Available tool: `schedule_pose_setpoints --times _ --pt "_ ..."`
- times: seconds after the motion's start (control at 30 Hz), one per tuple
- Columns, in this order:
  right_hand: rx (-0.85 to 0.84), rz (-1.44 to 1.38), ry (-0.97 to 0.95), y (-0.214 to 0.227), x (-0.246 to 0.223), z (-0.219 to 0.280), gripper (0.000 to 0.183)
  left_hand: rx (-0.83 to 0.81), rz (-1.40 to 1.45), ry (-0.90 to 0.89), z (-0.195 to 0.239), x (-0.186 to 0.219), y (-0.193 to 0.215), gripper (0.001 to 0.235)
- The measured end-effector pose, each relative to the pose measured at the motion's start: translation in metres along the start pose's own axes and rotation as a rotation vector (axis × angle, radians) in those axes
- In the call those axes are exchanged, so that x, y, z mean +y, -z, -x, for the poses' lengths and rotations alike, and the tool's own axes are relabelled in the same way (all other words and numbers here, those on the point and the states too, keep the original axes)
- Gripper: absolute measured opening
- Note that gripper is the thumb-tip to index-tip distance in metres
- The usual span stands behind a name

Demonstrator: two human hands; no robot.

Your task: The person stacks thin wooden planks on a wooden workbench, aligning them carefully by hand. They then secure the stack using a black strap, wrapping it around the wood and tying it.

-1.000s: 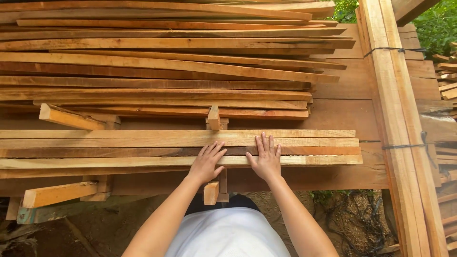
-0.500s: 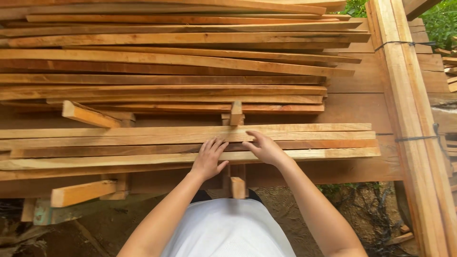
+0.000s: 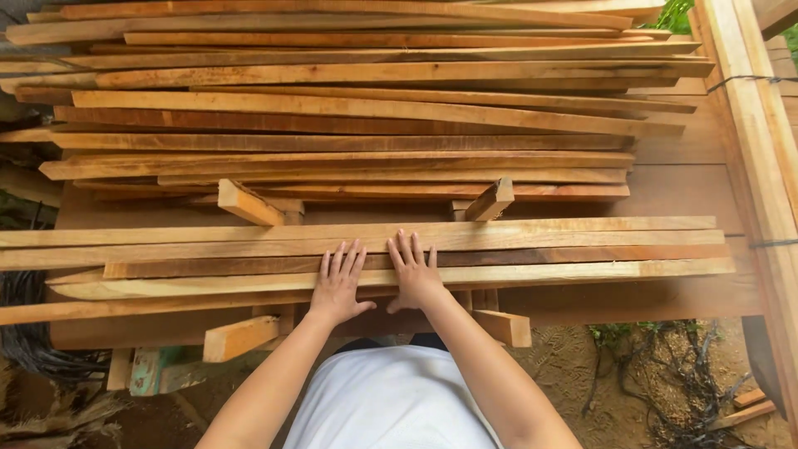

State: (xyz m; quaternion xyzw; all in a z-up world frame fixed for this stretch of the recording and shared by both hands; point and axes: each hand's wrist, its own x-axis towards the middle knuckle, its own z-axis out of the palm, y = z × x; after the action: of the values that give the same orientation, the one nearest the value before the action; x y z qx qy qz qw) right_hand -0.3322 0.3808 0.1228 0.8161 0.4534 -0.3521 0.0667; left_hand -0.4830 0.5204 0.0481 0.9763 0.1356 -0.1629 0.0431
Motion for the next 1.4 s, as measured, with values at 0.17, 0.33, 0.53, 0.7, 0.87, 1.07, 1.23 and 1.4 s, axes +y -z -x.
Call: schedule_pose_setpoints --times 0.17,0.33,0.53,0.7,0.87,1.07,1.23,1.4 --pt "0.129 0.184 0.040 -0.024 0.012 -0.006 0.131 0.096 -0.133 -0.028 -0.003 -0.005 -0.020 0.131" --pt "0.209 0.245 0.096 -0.027 0.022 -0.016 0.122 0.224 -0.133 -0.054 -0.010 -0.014 -0.035 0.123" --pt "0.186 0.215 0.133 -0.038 0.026 -0.023 0.122 0.190 -0.103 -0.095 -0.011 -0.022 -0.038 0.129" --pt "0.345 -0.174 -0.043 -0.034 0.009 -0.002 0.106 0.092 0.069 0.038 -0.007 -0.005 -0.006 0.116" --pt "0.642 -1.308 -0.244 -0.099 0.011 0.032 0.028 0.186 1.087 0.438 0.041 0.008 -0.001 0.031" --pt "0.310 -2.407 -0.608 -0.059 0.014 0.030 0.105 -0.113 2.281 1.182 0.028 0.021 0.039 0.122" --pt "0.743 -2.595 -0.797 -0.084 0.018 -0.032 0.099 0.485 2.320 1.569 -0.026 0.039 0.085 0.127" --pt "0.828 -2.692 -0.827 -0.106 0.029 -0.044 0.077 0.691 2.369 1.608 -0.034 0.039 0.069 0.114"
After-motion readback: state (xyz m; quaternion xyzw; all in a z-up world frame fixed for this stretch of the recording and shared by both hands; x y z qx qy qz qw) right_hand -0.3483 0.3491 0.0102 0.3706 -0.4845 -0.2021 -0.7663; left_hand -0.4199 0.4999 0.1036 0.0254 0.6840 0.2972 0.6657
